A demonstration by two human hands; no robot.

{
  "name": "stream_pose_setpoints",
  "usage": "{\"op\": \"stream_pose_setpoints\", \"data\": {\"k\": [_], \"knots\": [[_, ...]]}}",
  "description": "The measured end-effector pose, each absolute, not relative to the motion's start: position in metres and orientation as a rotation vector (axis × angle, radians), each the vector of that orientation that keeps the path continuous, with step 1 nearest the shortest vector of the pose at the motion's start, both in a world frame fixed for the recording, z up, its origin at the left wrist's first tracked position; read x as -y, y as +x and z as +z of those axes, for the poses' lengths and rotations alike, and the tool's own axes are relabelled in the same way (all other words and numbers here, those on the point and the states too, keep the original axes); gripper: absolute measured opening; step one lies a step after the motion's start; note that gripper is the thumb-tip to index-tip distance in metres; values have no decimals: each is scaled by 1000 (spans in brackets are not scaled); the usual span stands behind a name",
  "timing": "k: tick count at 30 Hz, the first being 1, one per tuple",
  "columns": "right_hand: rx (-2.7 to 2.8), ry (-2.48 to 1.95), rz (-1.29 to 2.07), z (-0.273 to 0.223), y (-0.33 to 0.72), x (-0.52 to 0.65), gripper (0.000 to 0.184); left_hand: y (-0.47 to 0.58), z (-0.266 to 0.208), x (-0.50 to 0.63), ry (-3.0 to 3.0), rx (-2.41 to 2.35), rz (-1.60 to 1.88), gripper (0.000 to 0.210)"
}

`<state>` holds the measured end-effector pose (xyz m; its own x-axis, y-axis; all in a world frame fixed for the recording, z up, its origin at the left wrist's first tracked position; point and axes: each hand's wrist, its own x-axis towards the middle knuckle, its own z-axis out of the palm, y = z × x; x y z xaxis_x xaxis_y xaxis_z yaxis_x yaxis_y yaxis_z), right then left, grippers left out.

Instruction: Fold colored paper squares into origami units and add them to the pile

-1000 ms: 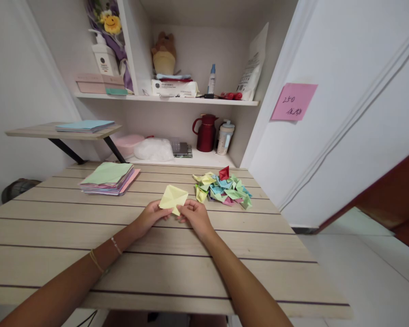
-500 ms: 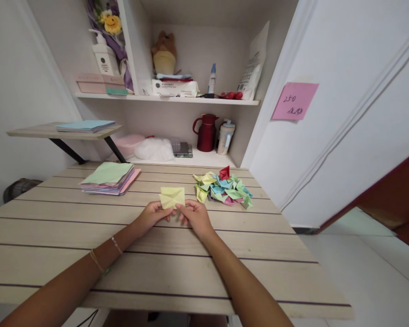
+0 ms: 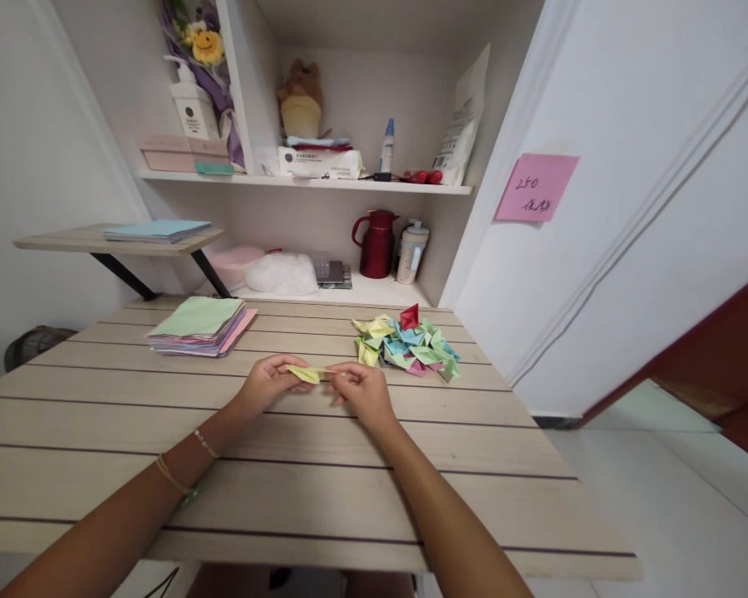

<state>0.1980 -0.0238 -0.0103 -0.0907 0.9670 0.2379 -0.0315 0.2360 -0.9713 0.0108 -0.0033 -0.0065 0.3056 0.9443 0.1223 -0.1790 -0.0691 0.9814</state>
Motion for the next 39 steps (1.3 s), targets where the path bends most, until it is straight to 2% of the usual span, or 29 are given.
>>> {"op": "stream_pose_setpoints", "data": {"k": [6, 10, 17, 23, 29, 35, 39], "knots": [[1285, -906, 1156, -12, 203, 19, 18, 12, -8, 1, 1346, -772, 1229, 30], [1383, -940, 1115, -12, 206, 18, 23, 12, -7, 2, 1343, -781, 1221, 34], [1410, -999, 1036, -10, 208, 17, 27, 5, 0, 6, 1392, -801, 963, 51], [1292, -945, 1103, -13, 206, 14, 29, 11, -8, 4, 1477, -889, 1033, 24], [1355, -949, 1076, -11, 206, 15, 23, 17, -10, 6, 1419, -829, 1120, 31], [1348, -969, 1053, -13, 207, 13, 24, 12, -6, 6, 1612, -880, 1179, 16], [1320, -972, 1083, -13, 208, 12, 24, 8, -3, 9, 1746, -805, 1066, 19]]}}
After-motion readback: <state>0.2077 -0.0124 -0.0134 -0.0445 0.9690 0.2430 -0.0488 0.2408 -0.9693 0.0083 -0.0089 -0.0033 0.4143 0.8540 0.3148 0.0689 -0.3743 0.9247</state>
